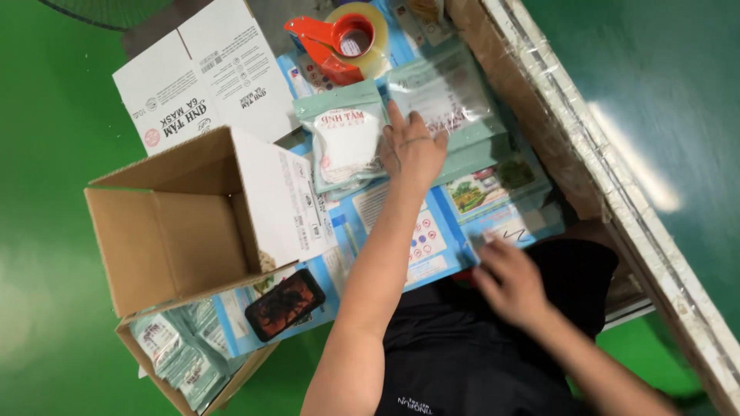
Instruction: Packing face masks into boxes and bags at a workstation.
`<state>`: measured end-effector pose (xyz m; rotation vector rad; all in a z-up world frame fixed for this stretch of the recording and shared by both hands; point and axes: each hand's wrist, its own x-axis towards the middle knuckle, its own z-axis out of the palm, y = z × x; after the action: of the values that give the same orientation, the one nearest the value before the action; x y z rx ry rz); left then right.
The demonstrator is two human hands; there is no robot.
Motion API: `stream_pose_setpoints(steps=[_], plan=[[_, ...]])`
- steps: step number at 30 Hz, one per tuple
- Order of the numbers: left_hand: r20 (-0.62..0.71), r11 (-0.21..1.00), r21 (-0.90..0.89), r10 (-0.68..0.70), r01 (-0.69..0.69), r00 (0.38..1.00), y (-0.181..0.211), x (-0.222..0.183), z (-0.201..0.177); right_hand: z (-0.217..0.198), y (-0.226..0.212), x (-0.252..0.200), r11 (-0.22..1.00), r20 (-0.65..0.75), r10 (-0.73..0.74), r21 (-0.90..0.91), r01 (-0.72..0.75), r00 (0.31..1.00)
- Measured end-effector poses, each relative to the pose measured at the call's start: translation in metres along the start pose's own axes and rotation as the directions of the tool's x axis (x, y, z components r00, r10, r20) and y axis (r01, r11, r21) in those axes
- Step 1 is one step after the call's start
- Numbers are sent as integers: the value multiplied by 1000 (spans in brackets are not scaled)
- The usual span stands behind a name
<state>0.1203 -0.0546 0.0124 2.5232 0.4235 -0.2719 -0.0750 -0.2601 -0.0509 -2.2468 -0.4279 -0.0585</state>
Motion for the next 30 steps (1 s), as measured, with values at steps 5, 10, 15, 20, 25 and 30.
stream_pose_setpoints(steps=[5,10,15,20,25,30], plan=[[-164,937,227,307,-267,937,-1,-16,12,12,-18,-60,992,-185,35,123,-12,982],[181,852,208,450,-481,874,7,-28,12,14,16,-81,968,-171,214,171,-185,962],[272,804,278,458,-525,846,-17,-10,44,28,48,-79,962,-50,202,197,-189,978],[236,833,189,476,-521,847,-1,-16,29,37,58,-69,935,-19,269,244,-256,963],[35,744,128,658,-656,753,33,-16,3,31,56,-62,885,23,355,314,-344,934],[-185,555,163,829,-816,528,117,76,1,28,60,-53,863,38,362,364,-350,931]])
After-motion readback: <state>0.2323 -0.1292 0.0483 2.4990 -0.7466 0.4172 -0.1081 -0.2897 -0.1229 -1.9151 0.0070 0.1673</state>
